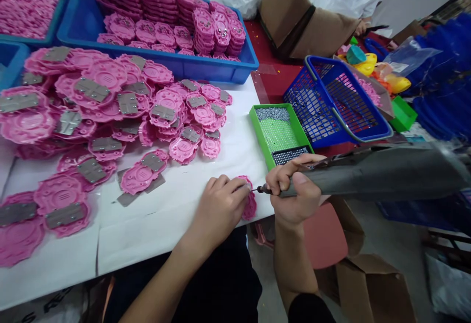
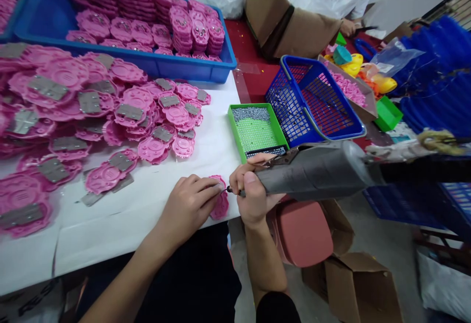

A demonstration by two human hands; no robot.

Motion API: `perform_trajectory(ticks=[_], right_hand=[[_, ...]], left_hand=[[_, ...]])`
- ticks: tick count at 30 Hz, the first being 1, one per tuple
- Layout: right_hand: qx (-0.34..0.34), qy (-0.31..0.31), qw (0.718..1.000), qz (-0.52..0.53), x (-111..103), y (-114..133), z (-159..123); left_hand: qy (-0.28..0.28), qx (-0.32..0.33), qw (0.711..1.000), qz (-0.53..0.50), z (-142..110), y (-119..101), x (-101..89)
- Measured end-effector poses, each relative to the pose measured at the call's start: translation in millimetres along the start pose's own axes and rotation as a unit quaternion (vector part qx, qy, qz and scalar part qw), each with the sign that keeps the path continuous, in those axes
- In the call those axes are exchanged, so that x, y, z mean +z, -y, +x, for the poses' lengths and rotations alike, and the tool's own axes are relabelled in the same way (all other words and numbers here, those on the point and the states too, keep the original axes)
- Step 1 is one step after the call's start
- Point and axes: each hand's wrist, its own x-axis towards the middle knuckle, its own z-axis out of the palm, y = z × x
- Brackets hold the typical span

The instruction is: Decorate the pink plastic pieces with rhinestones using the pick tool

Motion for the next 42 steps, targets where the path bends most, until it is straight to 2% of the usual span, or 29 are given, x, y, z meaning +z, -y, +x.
perform_trajectory(ticks=[6,10,15,21,27,31,35,37,42], right_hand=[[-0.018,0.031,0.999,0.023,-0.9,-4.6,-1.5],[-0.044,0.016,0.998,0.036,0.7,-9.3,-1.4],[-0.018,-0.003,0.999,0.038,3.6,-9.4,-1.1],[-0.009,0.021,1.000,-0.003,6.4,-12.3,-4.0],[0.012,0.041,0.999,0.014,4.3,-6.1,-0.7],[-0.018,-0.037,0.998,0.037,-10.6,19.3,11.3],[-0.063,-0.175,0.982,0.009,-34.6,35.2,35.9],[-0.081,-0.228,0.970,-0.005,-45.7,31.8,50.1],[-0.105,-0.255,0.961,-0.024,-60.7,10.6,71.3]], left_hand=[[0.003,-0.004,1.000,-0.001,-0.3,0.3,1.3],[0.008,-0.004,1.000,0.009,-0.2,0.1,1.5],[0.009,0.001,1.000,0.021,-0.3,1.0,3.3],[0.000,0.004,0.999,0.036,-0.7,3.5,7.8],[0.003,0.004,0.999,0.044,0.1,4.2,9.1],[0.003,0.004,0.999,0.031,0.2,5.3,9.0],[-0.004,-0.005,1.000,-0.003,-0.9,6.8,8.9],[-0.009,0.006,1.000,-0.013,-1.9,7.5,9.2],[-0.027,0.023,0.999,-0.018,-3.4,8.5,10.9]])
